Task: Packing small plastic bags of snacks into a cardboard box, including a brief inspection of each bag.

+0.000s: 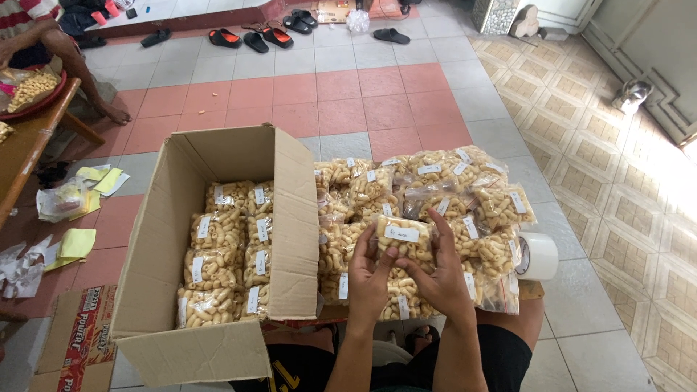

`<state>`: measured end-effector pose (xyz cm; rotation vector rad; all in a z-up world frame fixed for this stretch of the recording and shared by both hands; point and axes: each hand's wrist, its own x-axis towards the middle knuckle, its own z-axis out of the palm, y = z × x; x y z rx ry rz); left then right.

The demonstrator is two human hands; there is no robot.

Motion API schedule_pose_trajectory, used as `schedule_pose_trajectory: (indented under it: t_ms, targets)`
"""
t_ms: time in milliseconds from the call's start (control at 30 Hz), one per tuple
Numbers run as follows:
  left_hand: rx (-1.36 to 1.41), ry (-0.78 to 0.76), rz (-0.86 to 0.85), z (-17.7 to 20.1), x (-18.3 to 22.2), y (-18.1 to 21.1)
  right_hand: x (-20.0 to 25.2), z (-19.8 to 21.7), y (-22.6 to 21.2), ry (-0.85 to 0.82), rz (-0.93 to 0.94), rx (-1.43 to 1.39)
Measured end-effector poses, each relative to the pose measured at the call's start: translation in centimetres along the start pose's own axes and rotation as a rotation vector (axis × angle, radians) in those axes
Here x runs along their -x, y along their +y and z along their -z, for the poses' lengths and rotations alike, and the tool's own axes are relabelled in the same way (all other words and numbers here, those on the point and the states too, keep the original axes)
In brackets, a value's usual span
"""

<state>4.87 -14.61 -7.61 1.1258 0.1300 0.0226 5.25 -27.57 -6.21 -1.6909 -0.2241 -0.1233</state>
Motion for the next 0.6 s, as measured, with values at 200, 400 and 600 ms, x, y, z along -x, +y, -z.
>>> schedule_pose_trajectory:
  t_ms: [200,400,600]
  targets:
    - [-0.109,-0.099,-0.280,0.8,0.1,-1.5,-0.2,-1.3,-0.1,0.175,0.137,0.047]
    - [-0.023,-0.151,-0.245,0.8,0.3,-0.9,0.0,0.0,4.7,0.160,0.191,-0.167]
    - [0.003,-0.005,-0.219,1.4,-0.2,-2.0,-0.1,-0.5,4.0,0.035,0.217,-0.238]
